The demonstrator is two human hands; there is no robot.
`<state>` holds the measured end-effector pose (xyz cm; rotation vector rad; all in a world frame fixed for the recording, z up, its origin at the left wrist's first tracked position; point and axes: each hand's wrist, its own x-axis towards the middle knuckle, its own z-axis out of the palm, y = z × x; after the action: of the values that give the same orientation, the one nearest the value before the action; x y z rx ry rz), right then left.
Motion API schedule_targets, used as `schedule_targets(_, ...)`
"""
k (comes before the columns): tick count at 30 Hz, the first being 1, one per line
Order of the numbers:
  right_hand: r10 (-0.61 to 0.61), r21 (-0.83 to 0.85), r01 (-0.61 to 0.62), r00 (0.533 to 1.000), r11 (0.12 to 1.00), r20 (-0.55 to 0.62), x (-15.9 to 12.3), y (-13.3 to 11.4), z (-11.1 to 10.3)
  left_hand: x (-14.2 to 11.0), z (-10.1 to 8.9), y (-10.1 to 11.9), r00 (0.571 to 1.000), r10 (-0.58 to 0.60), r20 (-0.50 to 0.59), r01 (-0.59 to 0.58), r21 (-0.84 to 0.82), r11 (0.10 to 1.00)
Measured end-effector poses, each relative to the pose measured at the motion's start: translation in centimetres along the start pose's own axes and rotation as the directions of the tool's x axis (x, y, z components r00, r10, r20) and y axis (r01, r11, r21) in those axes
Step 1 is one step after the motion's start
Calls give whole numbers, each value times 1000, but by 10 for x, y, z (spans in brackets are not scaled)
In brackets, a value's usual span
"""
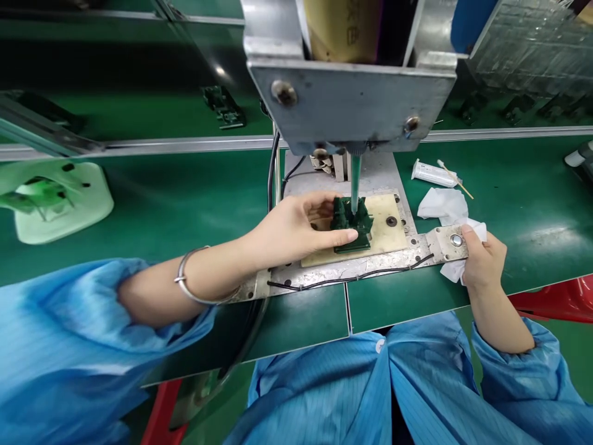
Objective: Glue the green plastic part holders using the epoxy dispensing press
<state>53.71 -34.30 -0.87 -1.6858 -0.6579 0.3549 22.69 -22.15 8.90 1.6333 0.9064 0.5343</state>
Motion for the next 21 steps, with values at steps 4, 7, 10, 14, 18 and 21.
schedule_targets(4, -18, 11, 18, 1000, 1000, -3, 3, 4, 2, -9, 0, 16, 985, -172, 19, 172, -15, 985)
schedule_targets(7, -190, -142, 173, 974, 975, -122, -8, -2, -4, -21, 2, 25, 955, -284, 83, 285, -4, 958)
schedule_targets(10, -558, -282, 529, 830, 801, -28, -40, -26, -15, -39, 9, 31, 951, -296, 92, 295, 29, 955)
schedule_targets(14, -750, 69, 838, 443, 541, 490, -85, -78, -16, -61, 22, 38, 972, -190, 137, 184, 59, 981)
schedule_targets(18, -661, 190, 868, 191, 459, 726, -102, -111, -1, -71, 33, 41, 991, 23, 130, -40, 131, 991)
schedule_targets(21, -648, 217, 887, 114, 408, 753, -108, -117, -4, -80, 39, 39, 978, 176, 113, -194, 177, 965)
